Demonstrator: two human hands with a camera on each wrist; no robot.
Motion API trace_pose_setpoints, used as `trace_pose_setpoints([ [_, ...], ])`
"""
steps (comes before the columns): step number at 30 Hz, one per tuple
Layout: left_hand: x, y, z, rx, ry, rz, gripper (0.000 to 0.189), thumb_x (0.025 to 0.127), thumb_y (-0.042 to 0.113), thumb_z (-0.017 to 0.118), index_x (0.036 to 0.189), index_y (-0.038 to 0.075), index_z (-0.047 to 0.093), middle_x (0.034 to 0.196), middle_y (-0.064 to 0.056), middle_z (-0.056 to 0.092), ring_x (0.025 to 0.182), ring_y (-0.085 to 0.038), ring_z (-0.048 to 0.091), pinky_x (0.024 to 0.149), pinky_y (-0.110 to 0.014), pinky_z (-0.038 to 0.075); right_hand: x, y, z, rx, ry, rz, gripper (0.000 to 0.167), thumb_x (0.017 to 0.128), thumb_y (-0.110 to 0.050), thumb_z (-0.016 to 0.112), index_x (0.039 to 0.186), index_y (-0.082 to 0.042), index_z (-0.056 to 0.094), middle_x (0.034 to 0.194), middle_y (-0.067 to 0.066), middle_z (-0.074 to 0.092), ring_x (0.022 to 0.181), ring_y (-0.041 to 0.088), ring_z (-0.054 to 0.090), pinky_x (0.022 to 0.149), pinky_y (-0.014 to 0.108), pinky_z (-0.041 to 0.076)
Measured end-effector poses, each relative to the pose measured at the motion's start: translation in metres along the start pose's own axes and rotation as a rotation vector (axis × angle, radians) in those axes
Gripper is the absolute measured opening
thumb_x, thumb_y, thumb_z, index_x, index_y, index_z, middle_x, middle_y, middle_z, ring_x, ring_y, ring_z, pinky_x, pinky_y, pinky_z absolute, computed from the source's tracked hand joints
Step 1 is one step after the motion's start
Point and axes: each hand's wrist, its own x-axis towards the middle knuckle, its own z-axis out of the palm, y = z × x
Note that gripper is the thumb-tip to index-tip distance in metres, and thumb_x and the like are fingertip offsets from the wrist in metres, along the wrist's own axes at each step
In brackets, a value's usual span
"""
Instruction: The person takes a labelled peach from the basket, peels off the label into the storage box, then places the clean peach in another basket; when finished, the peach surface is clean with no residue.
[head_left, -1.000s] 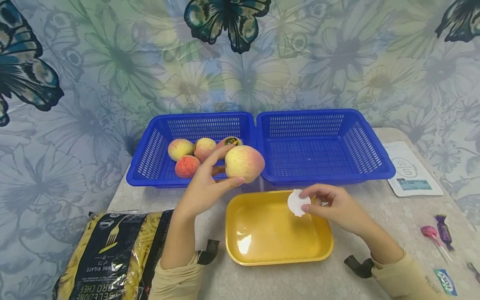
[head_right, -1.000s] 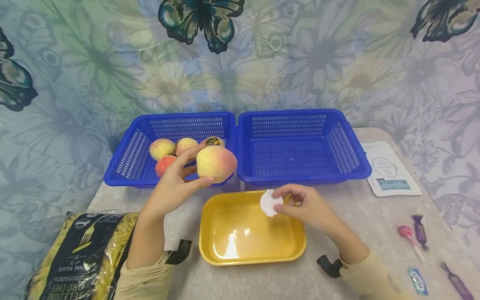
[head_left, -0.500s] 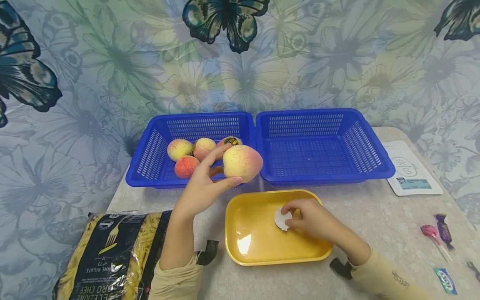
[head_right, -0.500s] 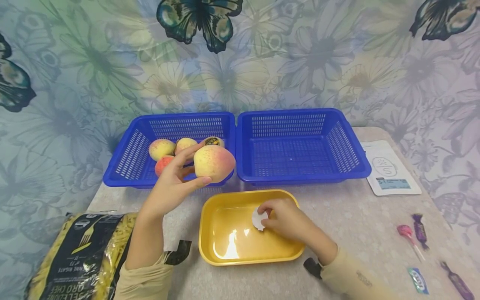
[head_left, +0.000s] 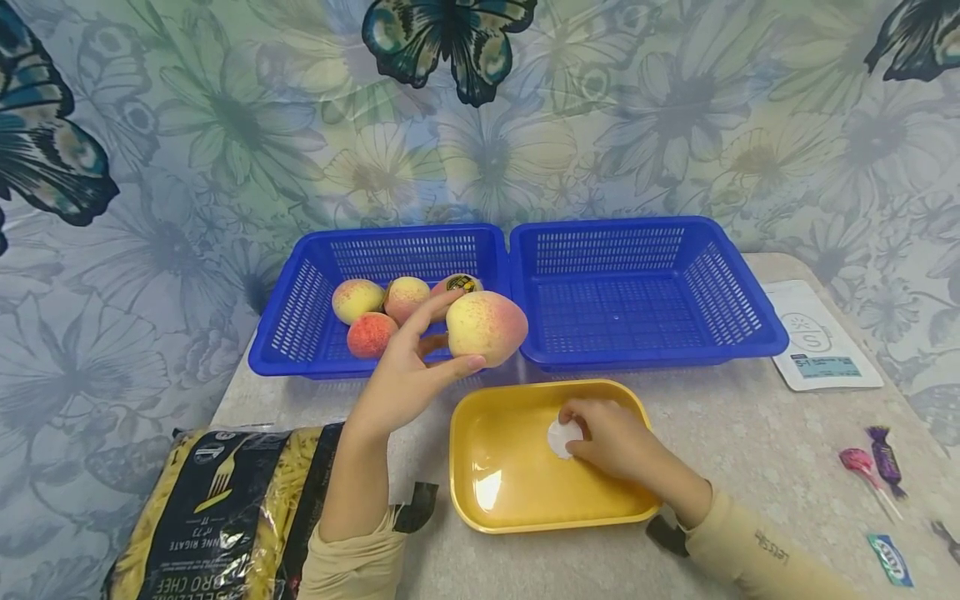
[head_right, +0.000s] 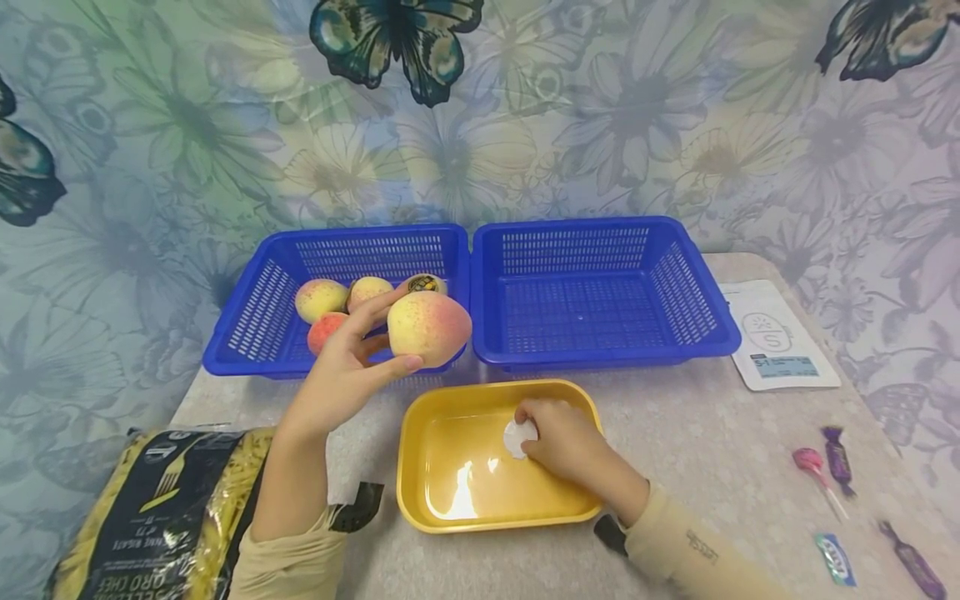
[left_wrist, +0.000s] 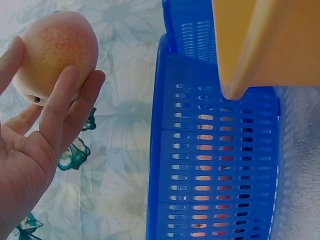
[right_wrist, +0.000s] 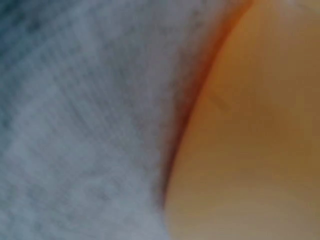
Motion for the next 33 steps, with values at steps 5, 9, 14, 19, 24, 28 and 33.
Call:
trace_pose_setpoints([
  [5,0.000,0.001,0.000,-0.005,0.003,0.003,0.072,0.085,0.016,0.079,0.147,0.029,0.043,0.147,0.001,0.045,0.120,-0.032,0.060,0.091,-0.043,0.058,-0.001,0.000,0.001,-0.035,0.016,-0.039,0.024,0.077,-0.015,0.082,0.098,-0.011,0.071,0.078,-0.004,0.053,0.073,0.010,0.046,0.067,0.025,0.041],
  [9,0.000,0.003,0.000,-0.021,0.010,0.013,0.073,0.084,0.013,0.080,0.147,0.025,0.044,0.147,0.000,0.045,0.120,-0.032,0.060,0.090,-0.041,0.059,-0.003,-0.001,-0.001,-0.066,0.002,-0.079,0.022,0.079,-0.018,0.082,0.099,-0.011,0.076,0.085,-0.004,0.059,0.075,0.008,0.050,0.070,0.026,0.046],
  [14,0.000,0.007,-0.001,-0.040,0.025,0.017,0.075,0.082,0.009,0.081,0.146,0.024,0.046,0.142,-0.001,0.048,0.117,-0.031,0.060,0.087,-0.038,0.060,-0.008,-0.005,-0.007,-0.085,-0.001,-0.116,0.025,0.079,-0.020,0.081,0.103,-0.012,0.076,0.082,-0.007,0.058,0.074,0.007,0.049,0.068,0.024,0.044],
  [19,-0.001,0.013,-0.001,-0.059,0.023,0.038,0.076,0.080,0.006,0.082,0.145,0.024,0.046,0.141,-0.002,0.049,0.114,-0.031,0.060,0.085,-0.038,0.061,-0.018,-0.010,-0.022,0.002,0.063,-0.135,0.026,0.084,-0.025,0.079,0.108,-0.016,0.074,0.084,-0.012,0.060,0.069,0.003,0.049,0.063,0.021,0.045],
  [24,0.001,0.021,-0.001,-0.047,0.015,0.077,0.075,0.079,0.005,0.083,0.143,0.025,0.048,0.138,-0.002,0.051,0.110,-0.031,0.060,0.083,-0.038,0.061,-0.027,-0.003,-0.047,0.156,0.255,-0.217,0.024,0.084,-0.021,0.080,0.107,-0.020,0.073,0.085,-0.010,0.060,0.062,0.001,0.044,0.054,0.019,0.041],
  [28,0.003,0.028,0.001,-0.001,0.013,0.085,0.073,0.079,0.007,0.084,0.141,0.025,0.049,0.136,-0.001,0.053,0.107,-0.029,0.060,0.084,-0.038,0.061,-0.030,0.016,-0.066,0.190,0.443,-0.263,0.031,0.079,-0.009,0.083,0.107,-0.019,0.073,0.086,-0.010,0.060,0.065,0.003,0.046,0.054,0.020,0.041],
  [33,0.007,0.035,0.007,0.080,0.017,0.074,0.071,0.078,0.015,0.086,0.137,0.030,0.051,0.133,0.001,0.060,0.109,-0.025,0.061,0.084,-0.038,0.060,-0.032,0.045,-0.085,0.190,0.580,-0.185,0.039,0.076,-0.002,0.083,0.112,-0.013,0.072,0.090,-0.011,0.058,0.068,0.008,0.045,0.058,0.019,0.038],
])
